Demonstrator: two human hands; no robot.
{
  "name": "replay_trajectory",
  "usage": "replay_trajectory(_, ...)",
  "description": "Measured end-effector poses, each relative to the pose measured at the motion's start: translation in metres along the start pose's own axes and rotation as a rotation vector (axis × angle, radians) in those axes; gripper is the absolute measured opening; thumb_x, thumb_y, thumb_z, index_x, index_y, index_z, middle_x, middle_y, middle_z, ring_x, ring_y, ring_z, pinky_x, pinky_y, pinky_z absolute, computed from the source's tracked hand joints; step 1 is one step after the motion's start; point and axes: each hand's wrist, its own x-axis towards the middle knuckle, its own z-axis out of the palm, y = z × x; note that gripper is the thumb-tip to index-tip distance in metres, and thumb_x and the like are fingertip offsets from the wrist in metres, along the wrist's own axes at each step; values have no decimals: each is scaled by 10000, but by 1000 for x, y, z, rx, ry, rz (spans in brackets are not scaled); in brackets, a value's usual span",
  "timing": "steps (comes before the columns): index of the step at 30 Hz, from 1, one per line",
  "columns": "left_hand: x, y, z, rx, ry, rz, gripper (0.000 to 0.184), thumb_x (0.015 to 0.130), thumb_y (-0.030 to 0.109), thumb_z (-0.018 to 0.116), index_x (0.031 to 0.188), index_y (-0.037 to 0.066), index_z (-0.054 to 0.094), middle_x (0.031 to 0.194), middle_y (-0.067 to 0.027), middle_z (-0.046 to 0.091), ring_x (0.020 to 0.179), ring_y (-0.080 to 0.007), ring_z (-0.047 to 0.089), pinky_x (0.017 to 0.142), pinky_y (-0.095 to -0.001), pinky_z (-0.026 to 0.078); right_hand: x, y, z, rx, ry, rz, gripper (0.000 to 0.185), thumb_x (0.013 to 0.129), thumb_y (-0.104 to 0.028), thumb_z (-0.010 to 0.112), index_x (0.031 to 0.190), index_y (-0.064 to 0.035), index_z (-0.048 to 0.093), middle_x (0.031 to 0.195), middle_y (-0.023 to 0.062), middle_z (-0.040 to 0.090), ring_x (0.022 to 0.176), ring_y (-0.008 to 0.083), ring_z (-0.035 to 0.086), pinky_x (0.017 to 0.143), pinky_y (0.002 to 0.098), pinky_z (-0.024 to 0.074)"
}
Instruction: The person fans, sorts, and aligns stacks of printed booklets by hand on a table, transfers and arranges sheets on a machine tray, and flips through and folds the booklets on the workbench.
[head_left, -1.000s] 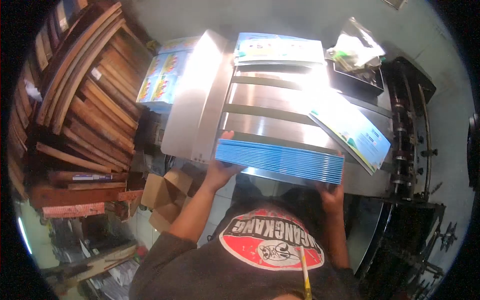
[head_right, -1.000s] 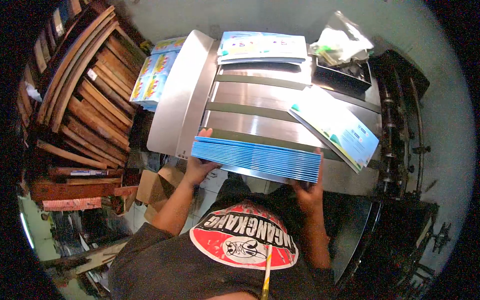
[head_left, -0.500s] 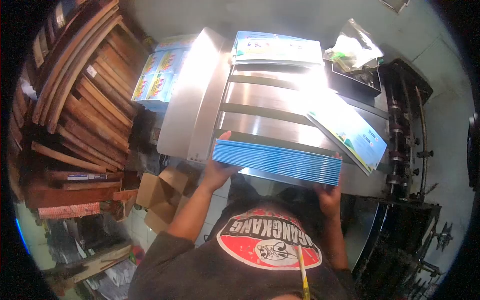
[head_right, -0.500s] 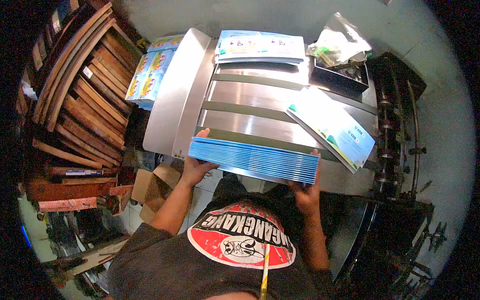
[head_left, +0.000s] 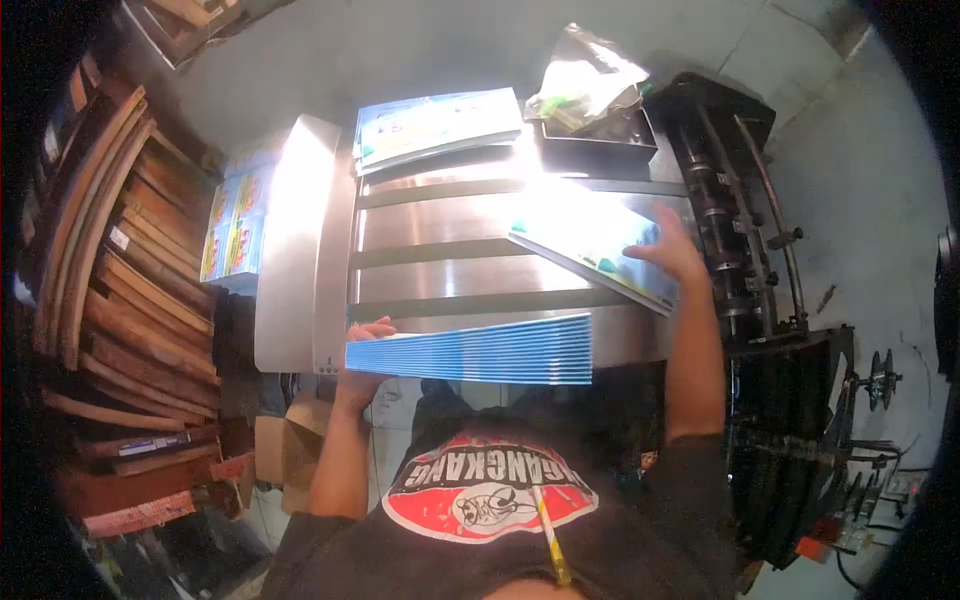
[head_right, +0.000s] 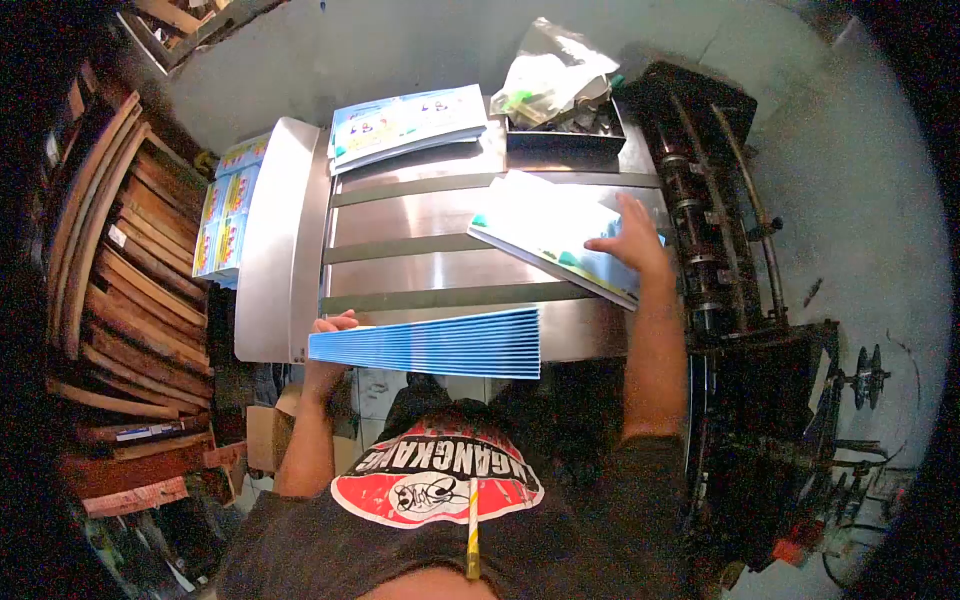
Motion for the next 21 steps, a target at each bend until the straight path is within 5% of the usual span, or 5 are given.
replay_trajectory(2, -1, -8, -5, -96, -28, 42, 402, 691, 77, 811, 913, 81, 476, 1049, -121, 617, 1155, -310, 551, 1008, -435, 423, 25, 14, 3, -390, -334, 29, 852, 565, -326, 878, 1273, -35, 505, 1307, 195, 517, 1227, 350, 474, 1035, 427, 381)
replay_trajectory(9, -7, -9, -2, -125, 13, 35, 434, 673, 46, 822, 933, 83, 477, 1066, -120, 626, 1137, -292, 563, 1000, -423, 433, 22, -35, 0, -367, -371, -97, 649, 520, -231, 866, 1060, 4, 592, 1061, 203, 608, 1009, 358, 579, 876, 416, 466)
replay_trajectory(16, -9, -16, -8, -125, -70, 109, 467, 664, 53, 832, 1011, 76, 521, 1000, -84, 627, 1066, -268, 592, 975, -396, 458, -42, -186, 18, -284, -427, -412, 249, 800, -63, 586, 1049, -78, 594, 964, 165, 656, 878, 362, 642, 791, 457, 501)
replay_trajectory(19, -5, -6, -11, 407, 14, 301, 459, 669, 48, 811, 1078, 25, 605, 1284, -147, 489, 1157, -274, 532, 977, -357, 446, -52, -207, 41, -309, -576, -527, 265, 824, -51, 510, 1071, -95, 596, 1001, 141, 651, 928, 346, 633, 802, 459, 499)
replay_trajectory(21, -4, 10, -9, 259, 2, 199, 449, 668, 49, 807, 1075, 21, 621, 1342, -160, 442, 1170, -281, 525, 985, -358, 438, -54, -211, 51, -354, -714, -543, 310, 806, -57, 517, 1098, -119, 600, 1067, 110, 642, 994, 331, 616, 831, 456, 496)
